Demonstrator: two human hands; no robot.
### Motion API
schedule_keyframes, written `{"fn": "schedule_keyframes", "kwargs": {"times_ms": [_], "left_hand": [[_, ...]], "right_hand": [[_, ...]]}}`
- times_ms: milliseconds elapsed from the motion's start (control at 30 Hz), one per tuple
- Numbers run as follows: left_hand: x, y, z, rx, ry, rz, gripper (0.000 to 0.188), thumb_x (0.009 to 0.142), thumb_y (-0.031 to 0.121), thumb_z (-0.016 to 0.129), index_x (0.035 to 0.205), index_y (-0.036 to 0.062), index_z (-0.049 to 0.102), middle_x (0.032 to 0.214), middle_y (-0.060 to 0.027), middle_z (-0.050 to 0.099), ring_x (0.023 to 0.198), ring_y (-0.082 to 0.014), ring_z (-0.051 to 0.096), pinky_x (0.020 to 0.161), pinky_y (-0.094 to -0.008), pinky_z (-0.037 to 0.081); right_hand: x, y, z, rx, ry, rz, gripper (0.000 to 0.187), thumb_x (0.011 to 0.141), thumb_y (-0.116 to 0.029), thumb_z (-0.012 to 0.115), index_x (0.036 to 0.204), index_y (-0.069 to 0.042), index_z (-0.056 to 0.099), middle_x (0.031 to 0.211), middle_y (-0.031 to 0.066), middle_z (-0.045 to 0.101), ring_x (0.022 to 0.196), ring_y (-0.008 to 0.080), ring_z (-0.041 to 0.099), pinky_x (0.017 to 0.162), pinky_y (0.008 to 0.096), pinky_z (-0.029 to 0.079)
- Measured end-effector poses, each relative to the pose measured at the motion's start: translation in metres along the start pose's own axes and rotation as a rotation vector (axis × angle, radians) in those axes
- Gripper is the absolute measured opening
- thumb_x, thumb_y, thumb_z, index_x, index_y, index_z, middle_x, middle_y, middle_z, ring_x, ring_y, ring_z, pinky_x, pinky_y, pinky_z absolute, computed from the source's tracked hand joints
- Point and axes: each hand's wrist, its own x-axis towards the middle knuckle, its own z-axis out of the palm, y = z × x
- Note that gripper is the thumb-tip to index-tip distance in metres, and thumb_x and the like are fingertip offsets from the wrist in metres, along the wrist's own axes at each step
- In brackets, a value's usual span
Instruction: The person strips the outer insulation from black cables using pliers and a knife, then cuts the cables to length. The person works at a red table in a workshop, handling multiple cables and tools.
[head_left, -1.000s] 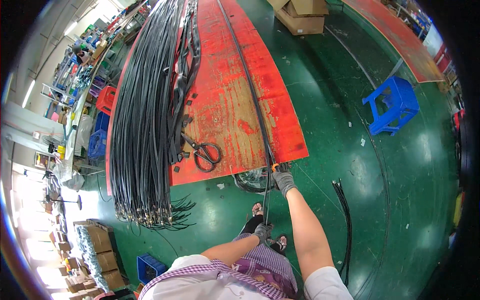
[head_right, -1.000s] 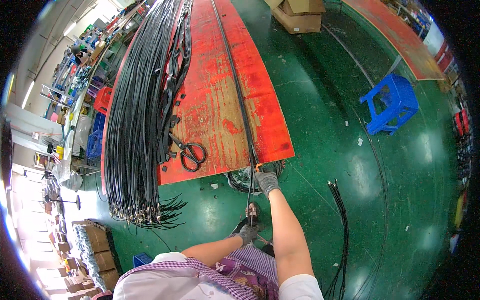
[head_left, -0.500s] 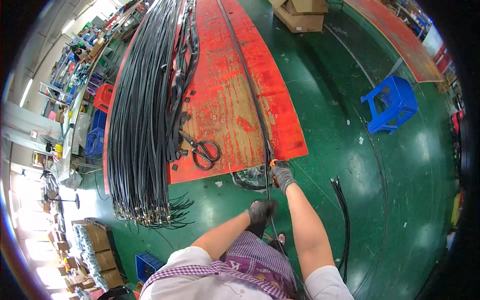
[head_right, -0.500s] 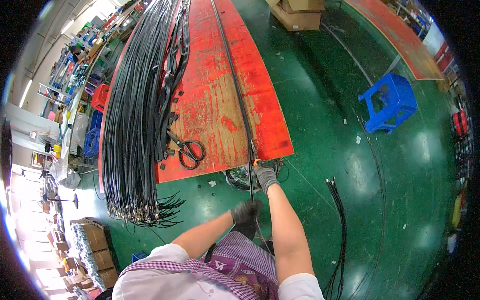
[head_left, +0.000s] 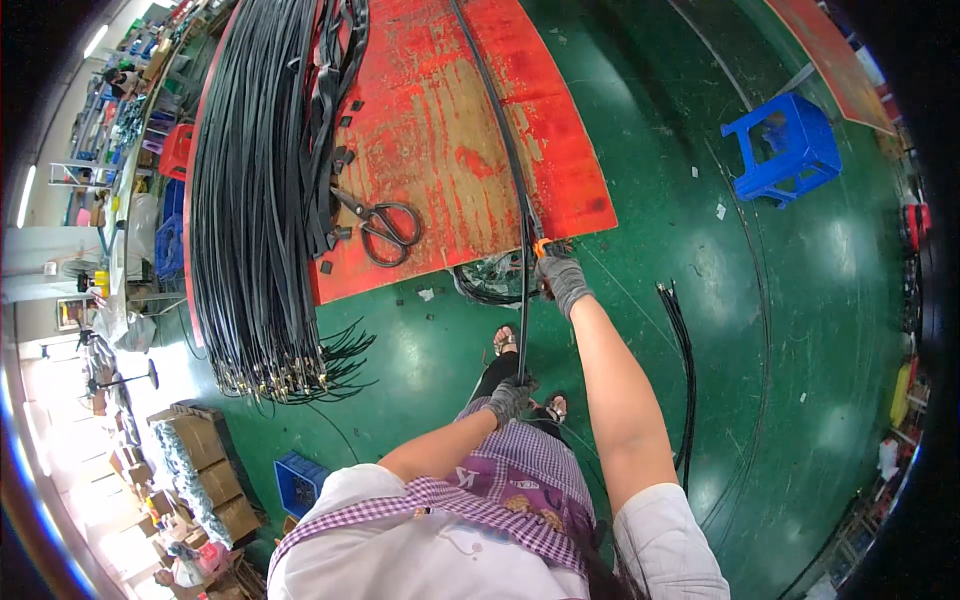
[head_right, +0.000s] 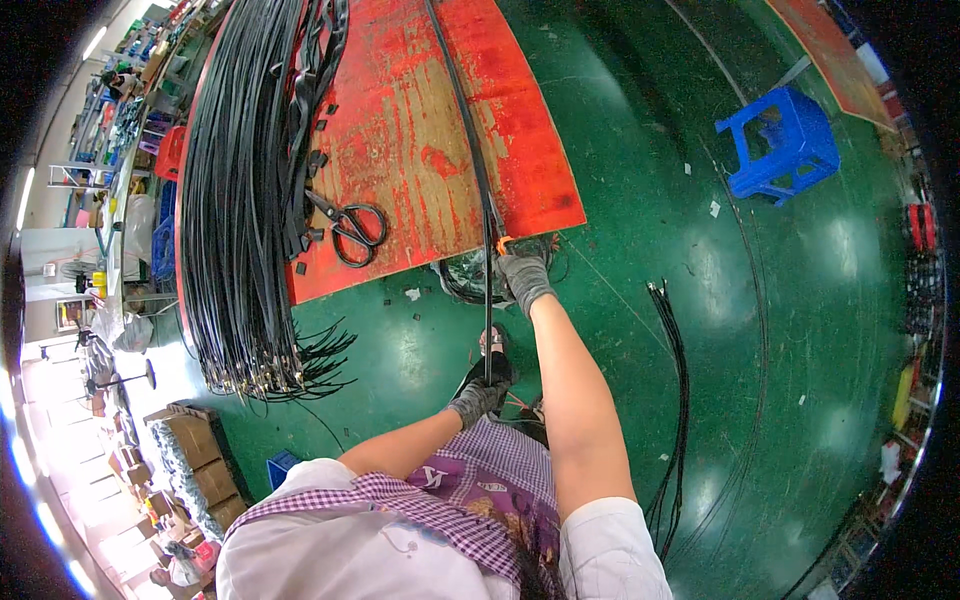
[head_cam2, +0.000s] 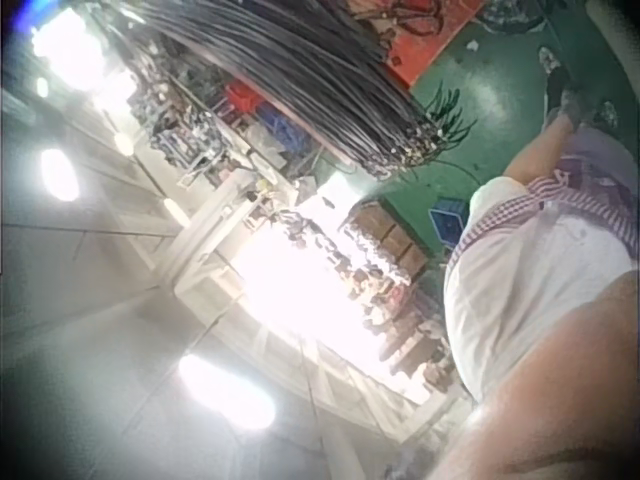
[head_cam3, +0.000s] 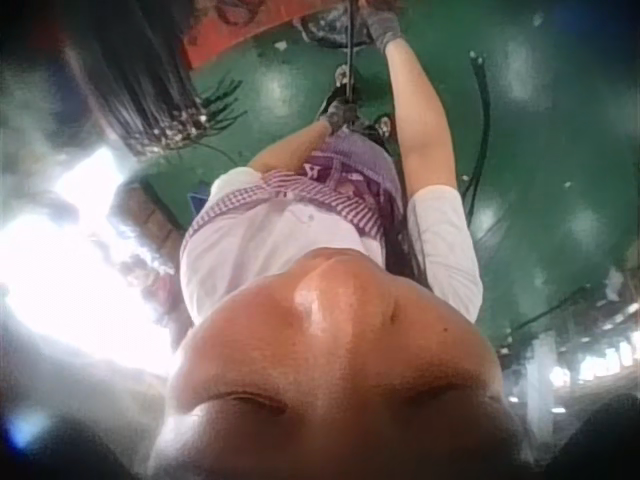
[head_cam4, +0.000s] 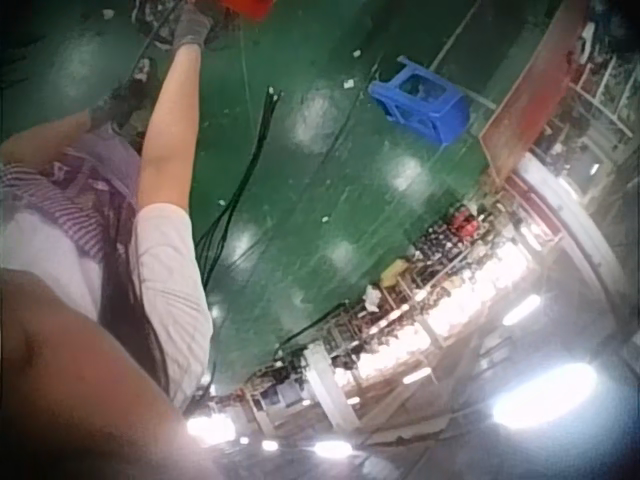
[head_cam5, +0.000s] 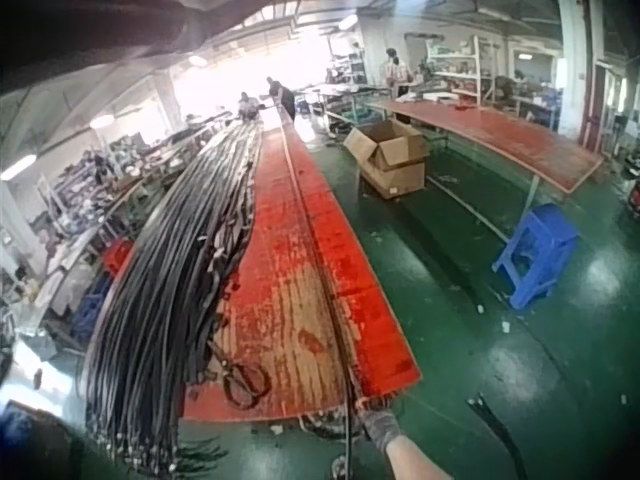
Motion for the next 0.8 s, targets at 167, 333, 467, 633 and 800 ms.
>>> {"fn": "schedule_keyframes", "kwargs": {"times_ms": [167,333,467,633,800], "left_hand": [[-0.022,0.086,0.007,-0.025,0.063,0.152,0.015,0.076,0.013,0.055,0.089,0.0071,0.052,0.073,-0.0020,0.053,0.060,-0.0140,0.048,0.054,-0.0260,0.041],[-0.014,0.122,0.009,0.090,0.028,0.101,0.020,0.074,0.010,0.058,0.092,0.0060,0.050,0.072,-0.0021,0.052,0.057,-0.0131,0.047,0.051,-0.0263,0.041],[-0.034,0.082,0.027,0.129,-0.030,-0.052,0.023,0.073,0.010,0.059,0.094,0.0048,0.051,0.075,-0.0025,0.054,0.058,-0.0129,0.047,0.050,-0.0279,0.040],[0.009,-0.028,-0.007,0.003,0.016,-0.191,0.025,0.072,0.009,0.059,0.096,0.0050,0.054,0.082,-0.0018,0.057,0.064,-0.0127,0.049,0.056,-0.0273,0.041],[0.023,-0.035,-0.010,0.431,0.074,-0.018,0.012,0.075,0.020,0.051,0.078,0.0088,0.054,0.063,-0.0005,0.050,0.058,-0.0095,0.042,0.056,-0.0264,0.038]], "right_hand": [[0.009,0.012,-0.011,0.025,0.034,-0.154,0.011,0.065,-0.017,0.052,0.061,-0.007,0.050,0.048,0.0053,0.044,0.036,0.0171,0.041,0.032,0.0312,0.035],[0.015,0.009,-0.005,-0.043,0.015,-0.085,0.013,0.066,-0.018,0.050,0.060,-0.007,0.050,0.048,0.0059,0.044,0.036,0.0181,0.042,0.032,0.0325,0.035],[0.008,0.007,-0.007,0.003,0.048,-0.045,0.013,0.066,-0.018,0.051,0.058,-0.007,0.049,0.048,0.0060,0.045,0.037,0.0178,0.043,0.032,0.0320,0.034],[-0.008,-0.007,0.005,0.044,0.033,0.020,0.014,0.064,-0.017,0.052,0.056,-0.007,0.049,0.048,0.0063,0.047,0.037,0.0176,0.043,0.033,0.0298,0.034],[0.004,0.004,0.000,0.006,0.018,-0.109,0.012,0.063,-0.017,0.053,0.056,-0.008,0.050,0.048,0.0064,0.047,0.037,0.0177,0.043,0.033,0.0303,0.034]]}}
